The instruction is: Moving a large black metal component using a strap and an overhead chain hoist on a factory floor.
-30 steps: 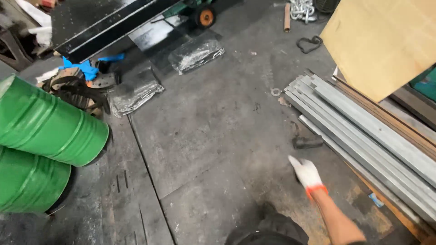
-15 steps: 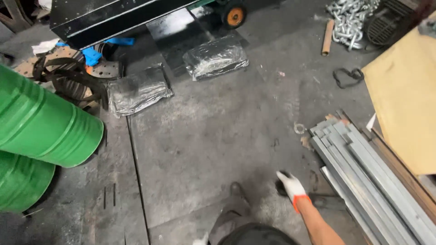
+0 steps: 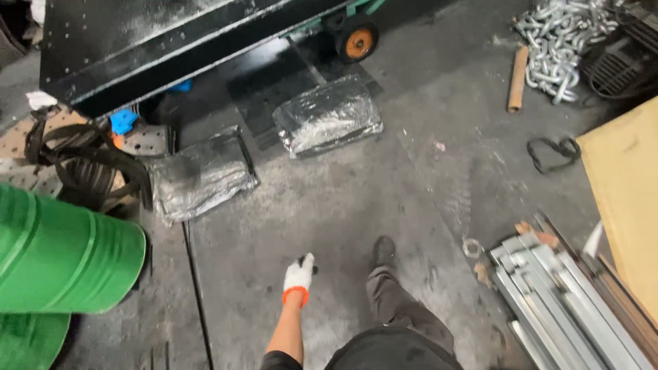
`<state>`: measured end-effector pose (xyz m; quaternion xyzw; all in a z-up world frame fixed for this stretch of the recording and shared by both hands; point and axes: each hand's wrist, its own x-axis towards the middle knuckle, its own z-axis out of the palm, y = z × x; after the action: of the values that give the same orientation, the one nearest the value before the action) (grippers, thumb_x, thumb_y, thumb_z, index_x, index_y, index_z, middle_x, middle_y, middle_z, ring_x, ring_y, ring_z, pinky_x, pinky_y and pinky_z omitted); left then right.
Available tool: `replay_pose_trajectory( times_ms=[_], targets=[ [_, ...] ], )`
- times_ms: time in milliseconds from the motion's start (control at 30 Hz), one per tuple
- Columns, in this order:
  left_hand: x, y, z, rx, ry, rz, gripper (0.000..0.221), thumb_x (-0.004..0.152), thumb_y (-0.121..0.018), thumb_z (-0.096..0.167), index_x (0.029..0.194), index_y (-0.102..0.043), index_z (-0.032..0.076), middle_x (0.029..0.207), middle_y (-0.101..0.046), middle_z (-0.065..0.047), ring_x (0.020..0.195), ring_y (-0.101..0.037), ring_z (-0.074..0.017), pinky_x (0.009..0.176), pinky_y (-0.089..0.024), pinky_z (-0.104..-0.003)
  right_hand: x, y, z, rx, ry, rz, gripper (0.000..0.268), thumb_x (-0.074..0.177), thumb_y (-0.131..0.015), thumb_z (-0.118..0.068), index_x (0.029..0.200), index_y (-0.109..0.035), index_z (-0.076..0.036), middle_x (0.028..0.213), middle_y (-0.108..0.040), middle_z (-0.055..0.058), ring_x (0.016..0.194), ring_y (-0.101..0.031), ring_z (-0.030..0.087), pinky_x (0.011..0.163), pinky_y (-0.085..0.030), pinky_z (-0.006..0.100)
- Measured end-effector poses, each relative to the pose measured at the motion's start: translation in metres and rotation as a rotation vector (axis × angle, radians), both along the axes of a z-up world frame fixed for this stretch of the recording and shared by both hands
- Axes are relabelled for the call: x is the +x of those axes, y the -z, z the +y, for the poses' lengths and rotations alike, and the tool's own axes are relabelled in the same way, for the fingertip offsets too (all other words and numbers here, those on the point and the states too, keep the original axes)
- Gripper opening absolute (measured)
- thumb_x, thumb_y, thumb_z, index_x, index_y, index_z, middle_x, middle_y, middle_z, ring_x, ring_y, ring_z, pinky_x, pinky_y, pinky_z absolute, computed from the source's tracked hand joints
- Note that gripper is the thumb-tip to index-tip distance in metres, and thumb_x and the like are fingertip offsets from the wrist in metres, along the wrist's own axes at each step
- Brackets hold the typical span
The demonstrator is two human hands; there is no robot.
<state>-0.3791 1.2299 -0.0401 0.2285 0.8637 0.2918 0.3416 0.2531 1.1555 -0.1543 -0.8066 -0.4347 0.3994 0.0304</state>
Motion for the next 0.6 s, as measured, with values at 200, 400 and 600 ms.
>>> replay_pose_trajectory(
  times_ms=[200, 400, 600],
  targets=[
    [-0.003, 0.102, 0.068, -0.24, 0.348, 0.01, 0.068, 0.092, -0.059, 0.062, 0.119, -0.072, 0.001, 0.114, -0.072, -0.027, 0.118, -0.065, -0.0405, 0.1, -0.049, -0.043, -0.078, 0.056, 0.205, 0.022, -0.062, -0.062, 0.098, 0.082, -0.07, -0.067, 0.141, -0.055, 0.01, 0.138, -0.057, 0.034, 0.132, -0.053, 0.041, 0.109, -0.042, 0.043],
    [-0.035, 0.125, 0.113, -0.443, 0.205, -0.218, 0.058, 0.092, -0.061, 0.057, 0.119, -0.076, 0.008, 0.091, -0.076, -0.017, 0.086, -0.07, -0.0312, 0.077, -0.054, -0.046, -0.219, -0.104, 0.49, 0.159, -0.107, 0.164, 0.069, 0.089, -0.065, -0.049, 0.142, -0.061, -0.005, 0.143, -0.064, 0.017, 0.137, -0.057, 0.033, 0.114, -0.041, 0.041],
    [-0.074, 0.135, 0.265, -0.568, 0.171, -0.252, 0.06, 0.095, -0.058, 0.056, 0.1, -0.08, 0.001, 0.075, -0.079, -0.013, 0.058, -0.069, -0.0227, 0.058, -0.052, -0.038, -0.33, -0.215, 0.681, 0.25, -0.147, 0.293, 0.068, 0.089, -0.066, -0.048, 0.143, -0.058, -0.007, 0.141, -0.064, 0.017, 0.132, -0.06, 0.03, 0.109, -0.044, 0.037]
  ],
)
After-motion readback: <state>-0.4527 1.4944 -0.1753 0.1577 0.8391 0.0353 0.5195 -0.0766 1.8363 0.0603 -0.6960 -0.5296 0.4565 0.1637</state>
